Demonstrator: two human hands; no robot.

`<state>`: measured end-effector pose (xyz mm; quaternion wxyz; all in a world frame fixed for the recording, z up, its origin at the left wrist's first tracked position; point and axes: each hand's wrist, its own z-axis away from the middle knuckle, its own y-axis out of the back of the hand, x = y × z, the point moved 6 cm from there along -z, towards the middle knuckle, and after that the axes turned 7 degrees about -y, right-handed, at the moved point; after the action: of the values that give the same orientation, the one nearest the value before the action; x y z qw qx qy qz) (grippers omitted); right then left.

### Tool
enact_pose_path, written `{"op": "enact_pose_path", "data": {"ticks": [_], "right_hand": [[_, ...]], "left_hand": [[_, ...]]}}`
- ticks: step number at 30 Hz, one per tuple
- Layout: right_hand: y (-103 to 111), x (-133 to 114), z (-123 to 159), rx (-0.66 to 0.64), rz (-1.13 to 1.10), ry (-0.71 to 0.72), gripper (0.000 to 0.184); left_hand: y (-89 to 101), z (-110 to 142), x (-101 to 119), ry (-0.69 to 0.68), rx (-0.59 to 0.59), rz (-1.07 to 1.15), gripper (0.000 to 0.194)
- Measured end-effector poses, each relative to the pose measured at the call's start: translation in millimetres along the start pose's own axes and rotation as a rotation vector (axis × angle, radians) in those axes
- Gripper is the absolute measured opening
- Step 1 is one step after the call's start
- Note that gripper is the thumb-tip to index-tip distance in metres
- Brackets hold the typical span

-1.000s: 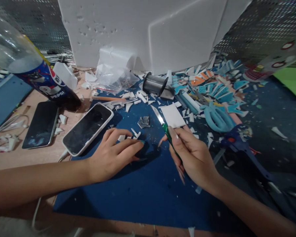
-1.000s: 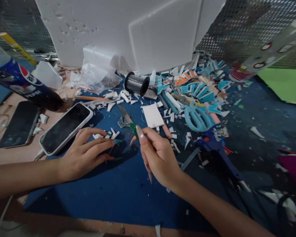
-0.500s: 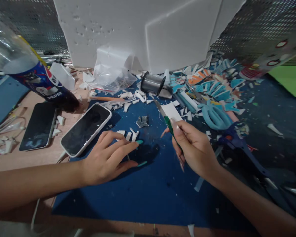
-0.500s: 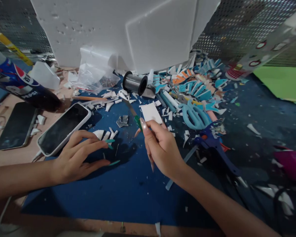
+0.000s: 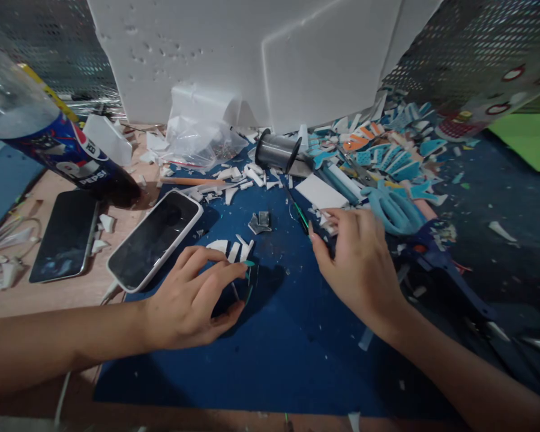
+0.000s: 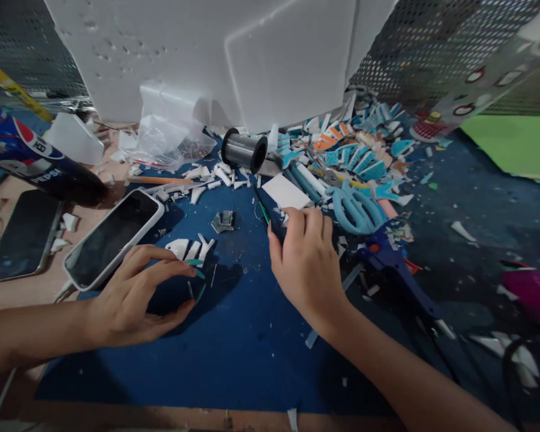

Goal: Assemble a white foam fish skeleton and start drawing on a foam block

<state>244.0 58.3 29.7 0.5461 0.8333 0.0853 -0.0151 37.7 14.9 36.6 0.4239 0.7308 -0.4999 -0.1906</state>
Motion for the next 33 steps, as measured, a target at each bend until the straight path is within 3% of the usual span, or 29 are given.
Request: {"op": "enact_pose_path", "data": {"ticks": [2,4,8,12,16,25,33], "right_hand": [[5,-6,1,0.072,-0.073,0.093,0.022],[8,-13,1,0.055,-0.219,0.173,0.023],[4,-25,8,-0.155,-0.474,0.286,0.028],[-3,-32,18,-0.361,-0.57,0.338,0.037],[-9,-35,22,-0.462,-0.606,0.358,0.042],[-8,-37,17,-0.443,-0.682,0.299,0.036],[-8,-44,18,-0.456,-0.633,0.344,0.042]], "left_hand": [[-1.2,1,-1,0.01,-0.007,0.024,0.039],[-1.9,3,-4,0.029,-0.001,0.053,0.043],[-1.6,4,-10,0.059,0.031,0.024,0.049],[-5.1,3,-14,0.08,-0.001,0.014,0.049],[-8.3,2,-15,0.068,-0.026,0.015,0.049],[-10.9,3,-20,0.116,-0.043,0.051,0.049],[-8.3,1,-18,0.11,-0.035,0.052,0.044]]}}
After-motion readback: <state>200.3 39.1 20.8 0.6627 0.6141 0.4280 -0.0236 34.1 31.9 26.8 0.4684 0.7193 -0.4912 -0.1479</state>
